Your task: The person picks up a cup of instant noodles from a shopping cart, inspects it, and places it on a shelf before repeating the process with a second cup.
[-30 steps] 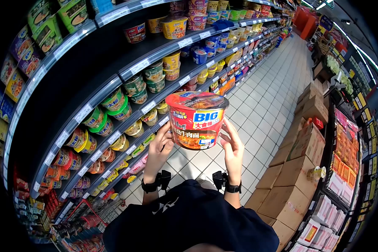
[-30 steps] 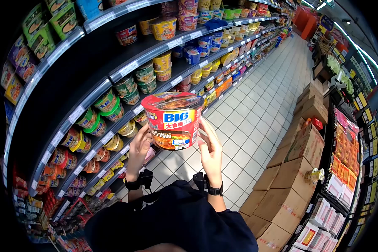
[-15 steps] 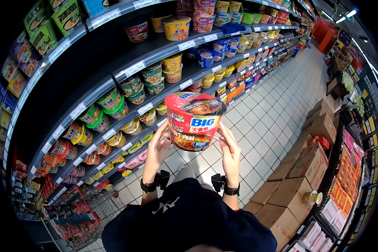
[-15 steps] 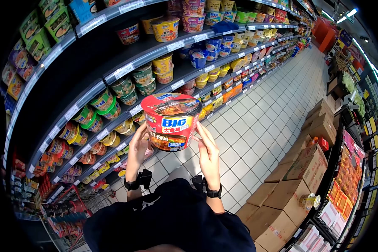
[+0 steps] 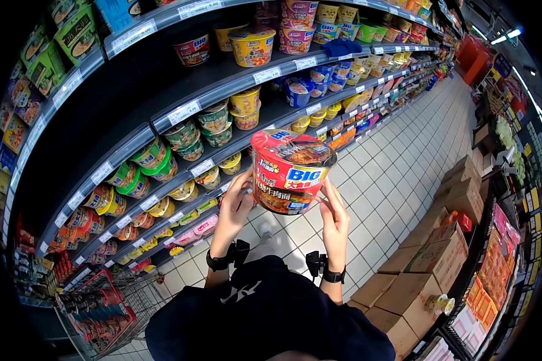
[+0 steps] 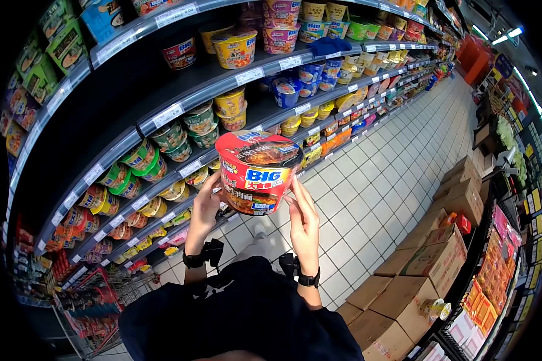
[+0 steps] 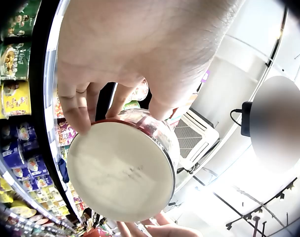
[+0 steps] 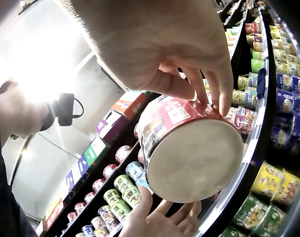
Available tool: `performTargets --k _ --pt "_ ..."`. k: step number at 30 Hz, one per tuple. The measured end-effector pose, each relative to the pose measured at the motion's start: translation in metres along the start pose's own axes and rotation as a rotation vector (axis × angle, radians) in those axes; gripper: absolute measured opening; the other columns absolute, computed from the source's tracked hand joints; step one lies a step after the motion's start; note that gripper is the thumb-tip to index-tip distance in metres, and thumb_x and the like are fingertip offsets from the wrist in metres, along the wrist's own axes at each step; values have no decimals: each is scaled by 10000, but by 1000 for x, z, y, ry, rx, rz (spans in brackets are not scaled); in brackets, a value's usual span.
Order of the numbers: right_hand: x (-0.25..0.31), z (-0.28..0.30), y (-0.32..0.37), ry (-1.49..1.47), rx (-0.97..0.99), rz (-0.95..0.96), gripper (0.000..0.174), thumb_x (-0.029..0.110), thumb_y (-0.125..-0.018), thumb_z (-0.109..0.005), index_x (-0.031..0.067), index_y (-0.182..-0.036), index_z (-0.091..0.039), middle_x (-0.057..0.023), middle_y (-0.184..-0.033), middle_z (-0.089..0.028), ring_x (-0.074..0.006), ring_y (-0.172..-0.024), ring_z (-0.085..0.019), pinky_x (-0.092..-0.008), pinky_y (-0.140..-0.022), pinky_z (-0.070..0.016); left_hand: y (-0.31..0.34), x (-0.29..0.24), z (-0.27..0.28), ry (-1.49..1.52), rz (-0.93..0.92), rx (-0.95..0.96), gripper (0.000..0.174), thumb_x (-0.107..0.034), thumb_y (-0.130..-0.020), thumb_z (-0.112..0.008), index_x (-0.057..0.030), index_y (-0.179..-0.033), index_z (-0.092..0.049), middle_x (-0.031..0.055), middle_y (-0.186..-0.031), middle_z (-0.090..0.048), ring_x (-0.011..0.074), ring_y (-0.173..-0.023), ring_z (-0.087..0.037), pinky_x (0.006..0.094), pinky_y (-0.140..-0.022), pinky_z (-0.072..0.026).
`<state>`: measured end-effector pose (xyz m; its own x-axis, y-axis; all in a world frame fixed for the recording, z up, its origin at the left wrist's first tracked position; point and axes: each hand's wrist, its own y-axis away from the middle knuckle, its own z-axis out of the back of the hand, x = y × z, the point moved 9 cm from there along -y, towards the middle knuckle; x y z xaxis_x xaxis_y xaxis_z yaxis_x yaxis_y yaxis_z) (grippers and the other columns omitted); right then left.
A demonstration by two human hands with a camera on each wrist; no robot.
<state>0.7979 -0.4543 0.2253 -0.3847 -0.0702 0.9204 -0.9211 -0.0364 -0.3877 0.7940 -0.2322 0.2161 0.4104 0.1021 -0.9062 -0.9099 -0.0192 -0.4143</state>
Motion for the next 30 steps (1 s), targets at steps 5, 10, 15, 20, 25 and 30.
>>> performTargets --k 5,10,15,20,25,30 --pt "-14 -16 -46 -44 46 -11 540 -118 -881 -384 38 -1395 -434 -143 -1437 -416 -217 -1258 -466 -349 -1000 -439 -29 16 16 44 40 -67 643 -410 -944 -549 -2 -1412 -383 90 -1322 -441 161 -1049 -474 260 -850 -451" --pt "-28 -40 -99 -49 160 17 510 -90 -906 -392 36 -1400 -426 -145 -1452 -403 -212 -1268 -456 -330 -1002 -425 -70 21 39 -17 8 -153 714 -517 -915 -533 -32 -1419 -388 98 -1319 -452 163 -1032 -507 289 -831 -483" --pt "-38 -64 -145 -78 213 45 502 -77 -921 -385 38 -1409 -411 -142 -1453 -403 -215 -1255 -474 -344 -1007 -425 -101 32 61 -94 95 -220 671 -514 -932 -504 -61 -1416 -406 114 -1331 -469 204 -1102 -533 312 -896 -462" --pt "-53 -98 -185 -125 318 57 475 -15 -953 -416 42 -1424 -384 -152 -1456 -395 -225 -1257 -474 -353 -1010 -427 -120 36 87 -177 -20 -305 664 -493 -943 -502 -53 -1426 -387 123 -1331 -474 215 -1158 -508 336 -941 -444" --pt "-67 -139 -216 -181 413 29 489 63 -964 -482 41 -1437 -359 -155 -1443 -414 -217 -1257 -475 -326 -1016 -407 -137 27 117 -257 -75 -382 717 -515 -922 -524 -41 -1436 -363 145 -1347 -464 231 -1149 -516 341 -943 -447" --pt "-56 -181 -252 -259 513 130 513 130 -980 -498 52 -1458 -325 -141 -1395 -461 -205 -1264 -458 -315 -1036 -360 -154 29 149 -266 -36 -449 718 -520 -931 -508 -33 -1436 -356 166 -1399 -447 268 -1230 -491 372 -1004 -408"
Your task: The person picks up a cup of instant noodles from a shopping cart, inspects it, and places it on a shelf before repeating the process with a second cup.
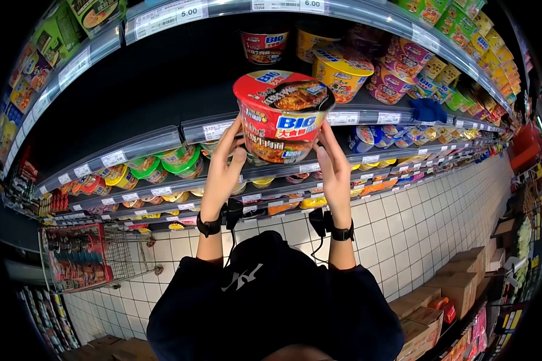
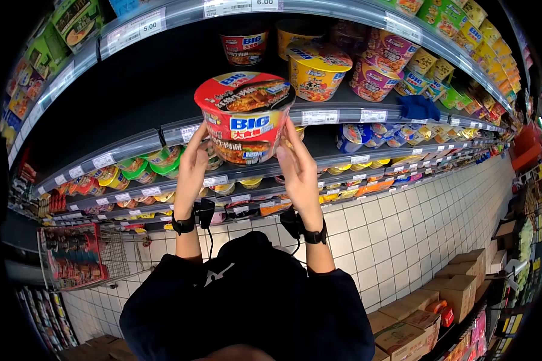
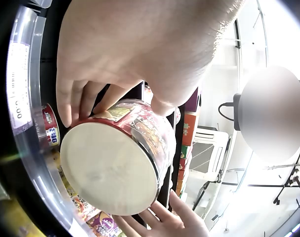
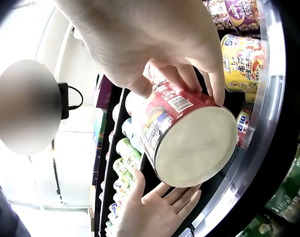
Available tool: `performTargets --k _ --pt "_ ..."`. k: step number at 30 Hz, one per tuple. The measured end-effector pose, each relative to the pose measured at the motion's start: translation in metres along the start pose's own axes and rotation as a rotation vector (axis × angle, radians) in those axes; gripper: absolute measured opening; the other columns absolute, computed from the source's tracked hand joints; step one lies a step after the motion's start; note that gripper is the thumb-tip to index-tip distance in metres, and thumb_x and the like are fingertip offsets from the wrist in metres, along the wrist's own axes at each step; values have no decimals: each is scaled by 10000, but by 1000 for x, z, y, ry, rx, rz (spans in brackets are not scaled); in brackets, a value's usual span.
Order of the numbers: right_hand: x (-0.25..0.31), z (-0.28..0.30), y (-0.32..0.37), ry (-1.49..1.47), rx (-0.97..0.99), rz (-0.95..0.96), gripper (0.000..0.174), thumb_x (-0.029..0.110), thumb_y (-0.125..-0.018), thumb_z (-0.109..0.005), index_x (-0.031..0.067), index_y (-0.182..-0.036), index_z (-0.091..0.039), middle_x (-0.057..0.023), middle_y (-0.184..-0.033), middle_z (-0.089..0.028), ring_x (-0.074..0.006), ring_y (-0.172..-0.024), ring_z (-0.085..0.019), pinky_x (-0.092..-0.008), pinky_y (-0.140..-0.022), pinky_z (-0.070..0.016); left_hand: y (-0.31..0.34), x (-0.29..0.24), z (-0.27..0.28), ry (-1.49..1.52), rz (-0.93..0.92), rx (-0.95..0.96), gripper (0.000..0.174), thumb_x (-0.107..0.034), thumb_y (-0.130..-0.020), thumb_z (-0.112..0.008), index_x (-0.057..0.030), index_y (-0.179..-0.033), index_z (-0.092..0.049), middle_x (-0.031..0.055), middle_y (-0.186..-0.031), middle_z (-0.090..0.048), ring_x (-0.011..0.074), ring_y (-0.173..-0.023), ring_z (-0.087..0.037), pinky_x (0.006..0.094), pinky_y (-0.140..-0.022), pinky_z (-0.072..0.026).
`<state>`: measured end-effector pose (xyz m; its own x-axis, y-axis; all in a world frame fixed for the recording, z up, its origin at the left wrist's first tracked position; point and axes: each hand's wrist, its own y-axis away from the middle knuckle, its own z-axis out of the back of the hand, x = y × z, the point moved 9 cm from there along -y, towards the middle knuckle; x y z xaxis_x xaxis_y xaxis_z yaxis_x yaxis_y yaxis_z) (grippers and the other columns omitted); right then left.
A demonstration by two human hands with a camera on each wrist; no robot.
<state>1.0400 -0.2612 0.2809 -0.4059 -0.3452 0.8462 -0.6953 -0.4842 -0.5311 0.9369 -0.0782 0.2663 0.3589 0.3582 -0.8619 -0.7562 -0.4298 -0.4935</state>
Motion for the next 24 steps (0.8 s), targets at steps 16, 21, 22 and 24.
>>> performTargets --k 16,21,22,24 --pt "-63 -2 -117 27 75 -2 531 262 -995 -495 -51 -1400 -353 -198 -1368 -483 -249 -1281 -463 -311 -1030 -373 -98 27 -1 -231 61 -76 597 -424 -978 -464 14 -1377 -396 221 -1233 -571 300 -1129 -572 369 -957 -428" --pt "-77 1 -129 30 86 4 527 264 -994 -490 -54 -1393 -357 -213 -1371 -472 -272 -1278 -466 -324 -1038 -368 -111 32 -4 -338 82 -80 626 -487 -973 -430 -10 -1379 -408 228 -1149 -624 337 -1078 -609 370 -910 -452" --pt "-79 1 -130 31 83 18 527 263 -993 -489 -55 -1392 -355 -218 -1376 -464 -281 -1275 -469 -328 -1040 -366 -113 34 -4 -339 78 -87 626 -487 -973 -430 -10 -1379 -408 228 -1149 -624 337 -1078 -609 370 -910 -452" --pt "-81 1 -130 43 95 35 533 261 -991 -489 -55 -1396 -347 -221 -1381 -456 -286 -1269 -474 -333 -1033 -374 -115 43 -3 -395 114 -109 633 -527 -976 -365 -57 -1396 -407 236 -1105 -638 384 -1094 -590 386 -907 -452"
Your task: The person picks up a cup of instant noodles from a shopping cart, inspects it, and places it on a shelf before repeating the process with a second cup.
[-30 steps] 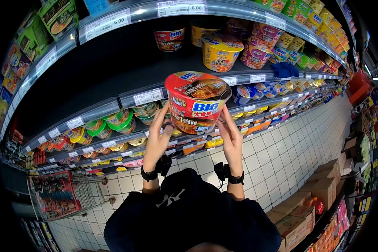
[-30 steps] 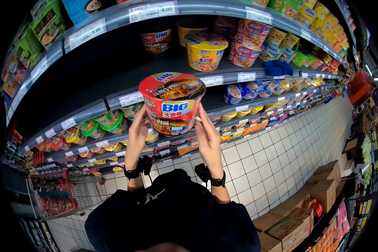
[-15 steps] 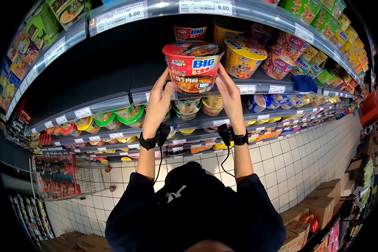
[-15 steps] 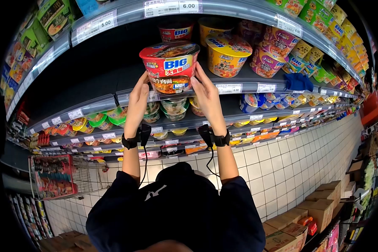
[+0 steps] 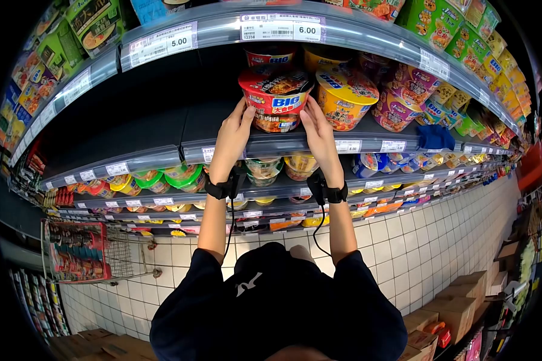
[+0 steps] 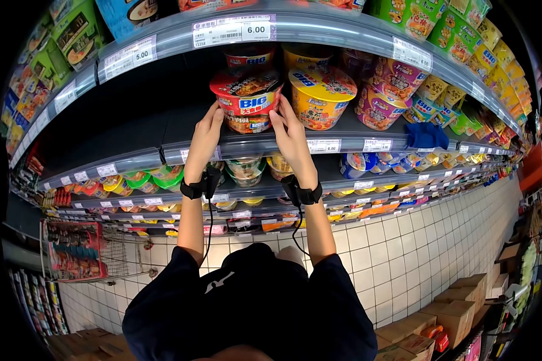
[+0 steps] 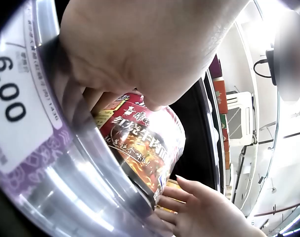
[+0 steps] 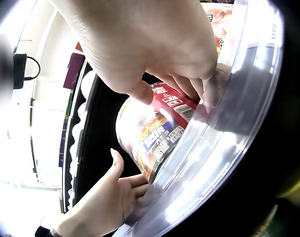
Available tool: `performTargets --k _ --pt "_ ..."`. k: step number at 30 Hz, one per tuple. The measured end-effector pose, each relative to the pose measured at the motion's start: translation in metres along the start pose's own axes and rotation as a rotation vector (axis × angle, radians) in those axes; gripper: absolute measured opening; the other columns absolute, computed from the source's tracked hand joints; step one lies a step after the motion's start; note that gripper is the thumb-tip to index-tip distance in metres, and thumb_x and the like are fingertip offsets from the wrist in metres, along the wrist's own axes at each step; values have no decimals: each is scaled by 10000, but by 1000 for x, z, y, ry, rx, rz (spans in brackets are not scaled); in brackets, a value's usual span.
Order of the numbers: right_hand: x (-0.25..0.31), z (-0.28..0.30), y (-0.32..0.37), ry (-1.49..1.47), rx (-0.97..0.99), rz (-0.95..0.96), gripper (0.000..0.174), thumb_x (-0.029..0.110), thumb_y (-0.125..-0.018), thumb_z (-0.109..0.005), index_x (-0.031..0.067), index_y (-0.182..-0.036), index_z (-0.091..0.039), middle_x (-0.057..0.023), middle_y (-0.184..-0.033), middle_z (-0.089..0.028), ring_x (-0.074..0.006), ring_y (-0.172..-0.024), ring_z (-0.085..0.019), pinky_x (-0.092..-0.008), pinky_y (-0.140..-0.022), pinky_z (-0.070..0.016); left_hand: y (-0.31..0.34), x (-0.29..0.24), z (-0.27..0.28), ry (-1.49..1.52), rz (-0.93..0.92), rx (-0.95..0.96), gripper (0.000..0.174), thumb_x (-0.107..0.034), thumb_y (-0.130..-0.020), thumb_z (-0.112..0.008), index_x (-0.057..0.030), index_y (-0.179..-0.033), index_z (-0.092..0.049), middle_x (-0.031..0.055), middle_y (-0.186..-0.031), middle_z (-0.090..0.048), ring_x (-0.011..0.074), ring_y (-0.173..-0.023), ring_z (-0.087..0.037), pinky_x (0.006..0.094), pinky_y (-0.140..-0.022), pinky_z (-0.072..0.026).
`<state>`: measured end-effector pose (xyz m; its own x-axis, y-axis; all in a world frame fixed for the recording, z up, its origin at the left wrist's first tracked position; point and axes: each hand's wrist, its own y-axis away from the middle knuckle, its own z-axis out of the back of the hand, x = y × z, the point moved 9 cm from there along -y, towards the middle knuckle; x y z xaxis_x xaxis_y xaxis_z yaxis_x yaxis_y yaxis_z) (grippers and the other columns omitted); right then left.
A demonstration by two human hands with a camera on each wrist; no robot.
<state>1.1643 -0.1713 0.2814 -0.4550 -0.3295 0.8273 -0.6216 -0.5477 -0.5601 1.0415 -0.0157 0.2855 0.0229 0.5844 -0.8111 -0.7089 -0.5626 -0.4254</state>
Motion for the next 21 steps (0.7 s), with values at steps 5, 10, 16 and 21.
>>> performTargets --k 5,10,16,21 --pt "2 2 -1 87 36 22 572 232 -973 -511 -69 -1413 -302 -238 -1385 -443 -305 -1244 -489 -378 -1021 -410 -1 2 -8 -225 16 -50 637 -536 -984 -268 -88 -1424 -379 233 -1079 -637 403 -1062 -580 425 -878 -457" --pt "4 0 -2 219 59 68 609 203 -932 -557 -49 -1424 -299 -264 -1280 -527 -329 -1132 -557 -366 -953 -426 -2 2 -11 -320 -18 -138 617 -501 -993 -287 -61 -1415 -379 206 -980 -651 378 -952 -616 423 -785 -476" --pt "1 -3 3 353 62 77 651 187 -916 -564 -36 -1444 -253 -281 -1254 -527 -357 -1111 -554 -364 -951 -419 -1 3 -12 -364 -16 -152 627 -466 -995 -326 17 -1392 -377 211 -994 -651 373 -948 -620 413 -777 -483" --pt "7 -3 4 348 16 70 558 138 -919 -522 -30 -1403 -300 -283 -1283 -510 -376 -1168 -529 -384 -985 -406 3 -8 -3 -308 -125 -292 595 -435 -995 -354 31 -1363 -391 239 -1035 -640 392 -952 -615 424 -791 -479"
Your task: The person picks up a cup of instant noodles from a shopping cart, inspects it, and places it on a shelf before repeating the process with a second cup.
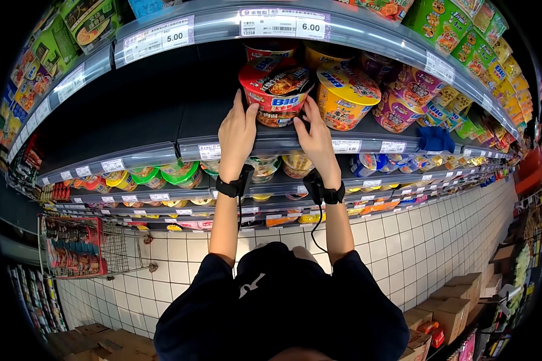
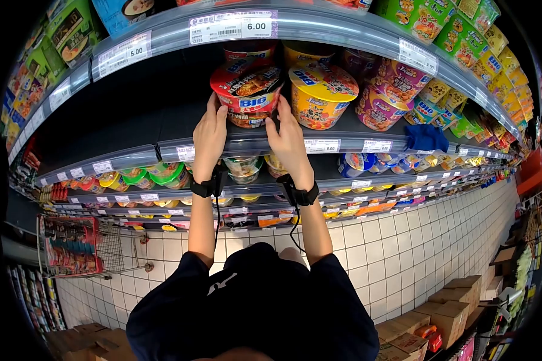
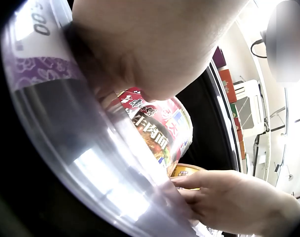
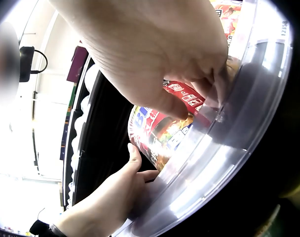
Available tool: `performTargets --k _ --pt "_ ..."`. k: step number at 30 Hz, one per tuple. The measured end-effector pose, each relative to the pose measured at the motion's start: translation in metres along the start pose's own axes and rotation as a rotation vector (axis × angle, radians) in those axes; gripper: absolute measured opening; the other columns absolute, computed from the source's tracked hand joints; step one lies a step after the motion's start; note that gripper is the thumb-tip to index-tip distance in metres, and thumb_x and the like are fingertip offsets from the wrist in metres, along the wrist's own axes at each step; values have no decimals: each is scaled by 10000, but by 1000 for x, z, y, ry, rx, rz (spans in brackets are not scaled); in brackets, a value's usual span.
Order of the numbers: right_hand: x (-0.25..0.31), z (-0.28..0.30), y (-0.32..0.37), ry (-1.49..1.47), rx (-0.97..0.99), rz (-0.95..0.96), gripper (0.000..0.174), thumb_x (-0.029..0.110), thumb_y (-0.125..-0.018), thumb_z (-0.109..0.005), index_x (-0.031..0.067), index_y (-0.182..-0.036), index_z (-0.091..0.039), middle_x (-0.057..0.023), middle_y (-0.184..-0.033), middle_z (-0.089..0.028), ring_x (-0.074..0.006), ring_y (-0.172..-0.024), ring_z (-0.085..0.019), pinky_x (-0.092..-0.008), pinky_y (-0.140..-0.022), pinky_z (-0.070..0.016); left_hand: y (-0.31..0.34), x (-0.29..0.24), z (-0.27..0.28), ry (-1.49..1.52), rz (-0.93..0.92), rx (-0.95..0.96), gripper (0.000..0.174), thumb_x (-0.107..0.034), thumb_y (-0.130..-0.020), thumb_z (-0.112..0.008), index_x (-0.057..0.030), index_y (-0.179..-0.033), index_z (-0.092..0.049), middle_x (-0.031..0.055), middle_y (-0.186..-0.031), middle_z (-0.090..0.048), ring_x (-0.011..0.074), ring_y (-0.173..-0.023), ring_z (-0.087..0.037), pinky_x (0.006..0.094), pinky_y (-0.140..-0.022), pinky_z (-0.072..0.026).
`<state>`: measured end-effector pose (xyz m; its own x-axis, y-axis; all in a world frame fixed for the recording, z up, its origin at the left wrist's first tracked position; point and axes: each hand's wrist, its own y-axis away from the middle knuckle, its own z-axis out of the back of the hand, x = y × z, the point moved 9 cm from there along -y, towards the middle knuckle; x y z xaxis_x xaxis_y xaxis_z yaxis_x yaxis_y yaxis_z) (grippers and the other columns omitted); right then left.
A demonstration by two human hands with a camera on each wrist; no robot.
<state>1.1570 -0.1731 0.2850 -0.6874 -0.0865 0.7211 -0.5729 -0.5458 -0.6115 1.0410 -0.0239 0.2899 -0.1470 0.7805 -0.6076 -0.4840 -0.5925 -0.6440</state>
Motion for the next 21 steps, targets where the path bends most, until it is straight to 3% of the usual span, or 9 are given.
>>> performTargets --k 2,4,5,7,8,10,17,19,21 --pt "-8 -1 0 -44 -15 -31 491 124 -922 -509 -36 -1352 -334 -283 -1295 -505 -378 -1190 -519 -390 -998 -403 0 -5 6 52 35 5 530 -420 -1001 -343 2 -1313 -419 246 -1052 -634 404 -928 -618 436 -787 -478" --pt "-17 -4 -1 -70 -11 -66 462 117 -926 -502 -39 -1330 -343 -287 -1300 -501 -375 -1198 -518 -393 -1000 -404 1 -1 6 132 154 79 393 -297 -989 -363 -27 -1264 -435 237 -1049 -638 405 -911 -622 451 -781 -481" --pt "-18 -3 -1 -52 -15 -63 453 107 -925 -508 -37 -1325 -352 -286 -1293 -506 -372 -1192 -524 -394 -1000 -409 2 3 3 135 155 82 393 -297 -989 -363 -27 -1264 -435 237 -1049 -638 405 -911 -622 451 -781 -481" --pt "-14 -3 -1 -3 -18 -53 449 98 -924 -512 -33 -1325 -359 -280 -1290 -510 -368 -1190 -527 -393 -997 -414 1 0 1 52 16 41 345 -141 -914 -404 -38 -1241 -448 228 -1034 -644 395 -913 -624 457 -769 -487" --pt "-11 -3 -1 42 -21 -41 446 89 -922 -516 -29 -1325 -366 -273 -1288 -515 -363 -1189 -530 -392 -995 -418 2 4 0 55 14 43 345 -141 -914 -404 -38 -1241 -448 228 -1034 -644 395 -913 -624 457 -769 -487" --pt "-13 -4 -2 49 -23 -58 443 76 -918 -521 -25 -1323 -374 -265 -1282 -521 -357 -1187 -532 -391 -992 -423 3 3 -4 12 61 151 455 -34 -843 -393 -56 -1297 -408 203 -1210 -595 373 -1089 -582 430 -896 -463" --pt "-7 -8 1 187 -68 -14 461 19 -884 -527 -20 -1322 -388 -250 -1238 -539 -353 -1154 -548 -394 -963 -443 4 5 -6 -42 -37 89 533 9 -795 -425 -59 -1323 -393 195 -1201 -602 370 -1047 -598 431 -853 -480" --pt "-8 -8 2 195 -72 -16 464 14 -879 -526 -24 -1320 -388 -255 -1231 -538 -354 -1151 -548 -396 -960 -444 5 -5 1 -72 -108 18 544 42 -765 -488 0 -1302 -419 204 -976 -643 369 -880 -631 432 -742 -510" --pt "-7 -9 1 209 -70 -6 467 11 -871 -526 -34 -1315 -389 -267 -1208 -539 -353 -1147 -545 -400 -956 -445 4 -6 -1 -77 -114 19 552 47 -759 -491 5 -1304 -414 203 -958 -642 364 -872 -631 429 -735 -510"
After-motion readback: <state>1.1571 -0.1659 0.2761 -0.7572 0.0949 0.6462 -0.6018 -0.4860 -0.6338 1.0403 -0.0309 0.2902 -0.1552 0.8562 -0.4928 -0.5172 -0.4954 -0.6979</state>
